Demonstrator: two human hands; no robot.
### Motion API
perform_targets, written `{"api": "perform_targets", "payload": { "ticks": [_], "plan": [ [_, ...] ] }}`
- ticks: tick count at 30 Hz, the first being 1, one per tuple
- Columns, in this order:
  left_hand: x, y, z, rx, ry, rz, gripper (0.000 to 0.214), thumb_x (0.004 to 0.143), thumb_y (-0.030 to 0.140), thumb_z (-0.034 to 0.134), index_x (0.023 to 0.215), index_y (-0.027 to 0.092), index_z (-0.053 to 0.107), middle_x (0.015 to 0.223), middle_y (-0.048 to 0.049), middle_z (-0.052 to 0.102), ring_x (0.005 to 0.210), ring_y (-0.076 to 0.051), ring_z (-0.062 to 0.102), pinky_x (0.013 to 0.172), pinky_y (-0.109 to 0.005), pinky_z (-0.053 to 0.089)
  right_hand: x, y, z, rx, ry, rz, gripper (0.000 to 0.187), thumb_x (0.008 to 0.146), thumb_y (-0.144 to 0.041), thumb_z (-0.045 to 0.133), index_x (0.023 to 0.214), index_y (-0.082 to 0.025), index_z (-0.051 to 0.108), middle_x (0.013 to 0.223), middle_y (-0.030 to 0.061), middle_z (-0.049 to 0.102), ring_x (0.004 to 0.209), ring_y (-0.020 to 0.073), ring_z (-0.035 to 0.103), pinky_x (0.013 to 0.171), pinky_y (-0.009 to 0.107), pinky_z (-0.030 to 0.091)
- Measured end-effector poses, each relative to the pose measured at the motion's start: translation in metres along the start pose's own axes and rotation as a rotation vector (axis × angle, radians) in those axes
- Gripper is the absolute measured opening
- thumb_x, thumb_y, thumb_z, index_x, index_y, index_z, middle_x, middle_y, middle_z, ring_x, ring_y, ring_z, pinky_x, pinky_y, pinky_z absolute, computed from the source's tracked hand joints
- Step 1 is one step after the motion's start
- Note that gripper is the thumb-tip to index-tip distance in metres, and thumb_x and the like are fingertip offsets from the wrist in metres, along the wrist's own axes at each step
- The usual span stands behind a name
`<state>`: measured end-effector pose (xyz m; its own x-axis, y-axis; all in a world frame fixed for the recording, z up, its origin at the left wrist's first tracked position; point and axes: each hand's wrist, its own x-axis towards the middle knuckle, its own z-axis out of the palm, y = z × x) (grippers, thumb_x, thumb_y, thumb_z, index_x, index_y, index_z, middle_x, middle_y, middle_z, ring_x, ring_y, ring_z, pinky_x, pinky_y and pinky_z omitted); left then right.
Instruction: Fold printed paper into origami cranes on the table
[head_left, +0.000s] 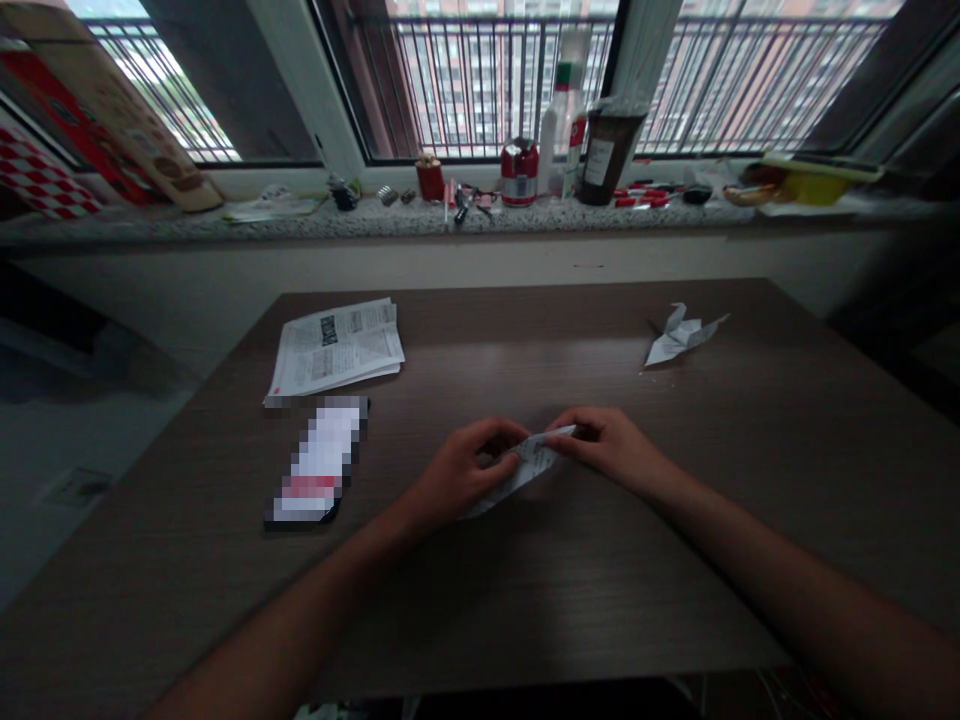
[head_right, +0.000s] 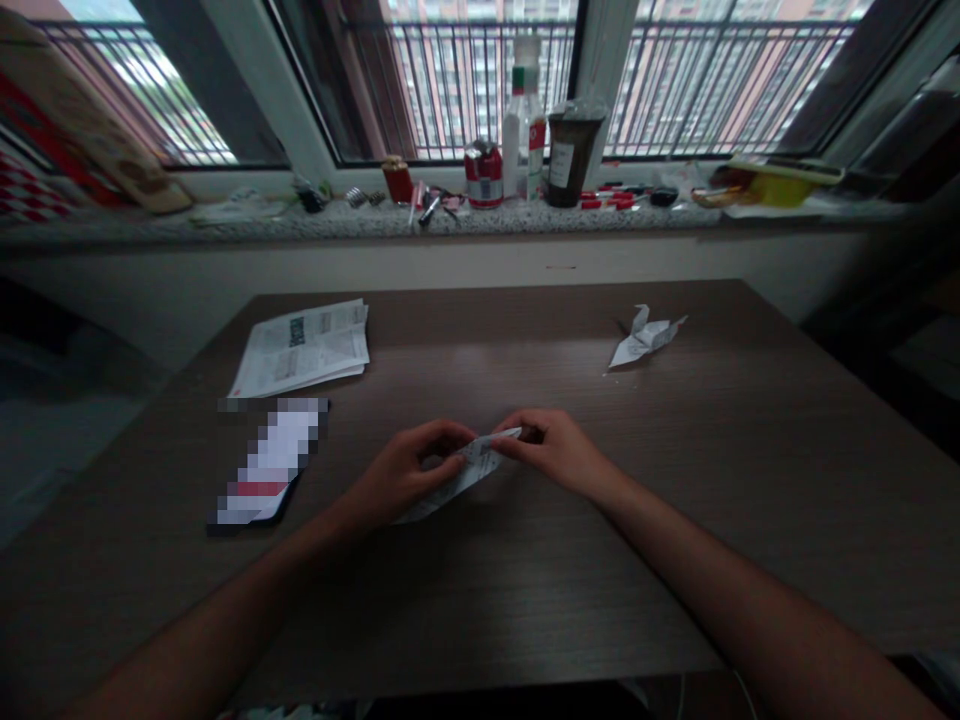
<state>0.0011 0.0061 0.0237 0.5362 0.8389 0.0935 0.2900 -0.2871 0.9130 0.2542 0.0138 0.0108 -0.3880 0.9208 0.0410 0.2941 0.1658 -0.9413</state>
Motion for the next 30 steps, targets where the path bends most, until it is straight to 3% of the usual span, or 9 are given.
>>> {"api": "perform_targets", "payload": {
  "ticks": [5, 12, 17, 22, 27, 30],
  "plan": [
    [0.001, 0.0, 0.005, 0.033, 0.035, -0.045, 0.021, 0.097, 0.037, 0.068, 0.098, 0.017, 0.075, 0.09, -0.0038, 0.073, 0.082, -0.018, 0.066, 0.073, -0.029, 0.05, -0.002, -0.002, 0.005, 0.029, -0.023, 0.029, 0.023, 0.089, -0.044, 0.076, 0.089, -0.022, 0.078, 0.081, 0.0036, 0.075, 0.075, 0.0185, 0.067, 0.068, 0.031, 0.052],
    [0.0, 0.004, 0.002, 0.023, -0.006, -0.061, 0.022, 0.098, 0.037, 0.066, 0.096, 0.018, 0.075, 0.09, -0.0049, 0.074, 0.081, -0.018, 0.065, 0.07, -0.028, 0.05, -0.001, 0.004, 0.001, 0.121, -0.102, 0.119, 0.026, 0.089, -0.047, 0.075, 0.09, -0.022, 0.081, 0.079, 0.0038, 0.077, 0.072, 0.0176, 0.069, 0.067, 0.031, 0.055],
    [0.0, 0.009, -0.001, 0.009, -0.023, -0.078, 0.02, 0.097, 0.035, 0.067, 0.094, 0.017, 0.075, 0.088, -0.0041, 0.073, 0.079, -0.017, 0.064, 0.07, -0.027, 0.048, -0.001, -0.001, -0.006, 0.132, -0.206, 0.059, 0.035, 0.098, -0.053, 0.064, 0.095, -0.023, 0.081, 0.086, 0.0041, 0.079, 0.078, 0.0184, 0.071, 0.076, 0.033, 0.058],
    [0.001, 0.005, 0.001, 0.007, 0.018, -0.093, 0.018, 0.095, 0.034, 0.069, 0.092, 0.016, 0.073, 0.085, -0.0029, 0.071, 0.078, -0.016, 0.063, 0.07, -0.027, 0.047, -0.002, -0.005, -0.004, 0.091, -0.177, 0.002, 0.042, 0.103, -0.055, 0.054, 0.095, -0.022, 0.078, 0.089, 0.0048, 0.077, 0.082, 0.0188, 0.071, 0.079, 0.033, 0.056],
    [-0.001, -0.001, 0.007, -0.012, 0.043, -0.083, 0.021, 0.095, 0.036, 0.071, 0.092, 0.016, 0.073, 0.085, -0.0032, 0.07, 0.076, -0.016, 0.062, 0.068, -0.026, 0.047, -0.003, -0.003, 0.009, 0.063, -0.109, 0.082, 0.031, 0.088, -0.052, 0.077, 0.094, -0.021, 0.078, 0.081, 0.0026, 0.075, 0.072, 0.0178, 0.066, 0.064, 0.029, 0.05],
    [-0.002, 0.001, 0.009, -0.009, 0.03, -0.076, 0.021, 0.095, 0.037, 0.071, 0.092, 0.016, 0.073, 0.086, -0.0038, 0.071, 0.076, -0.016, 0.062, 0.069, -0.027, 0.048, -0.002, -0.003, 0.012, 0.021, -0.097, 0.096, 0.029, 0.086, -0.051, 0.078, 0.087, -0.021, 0.079, 0.077, 0.0027, 0.075, 0.068, 0.0175, 0.065, 0.061, 0.029, 0.048]
  ]
}}
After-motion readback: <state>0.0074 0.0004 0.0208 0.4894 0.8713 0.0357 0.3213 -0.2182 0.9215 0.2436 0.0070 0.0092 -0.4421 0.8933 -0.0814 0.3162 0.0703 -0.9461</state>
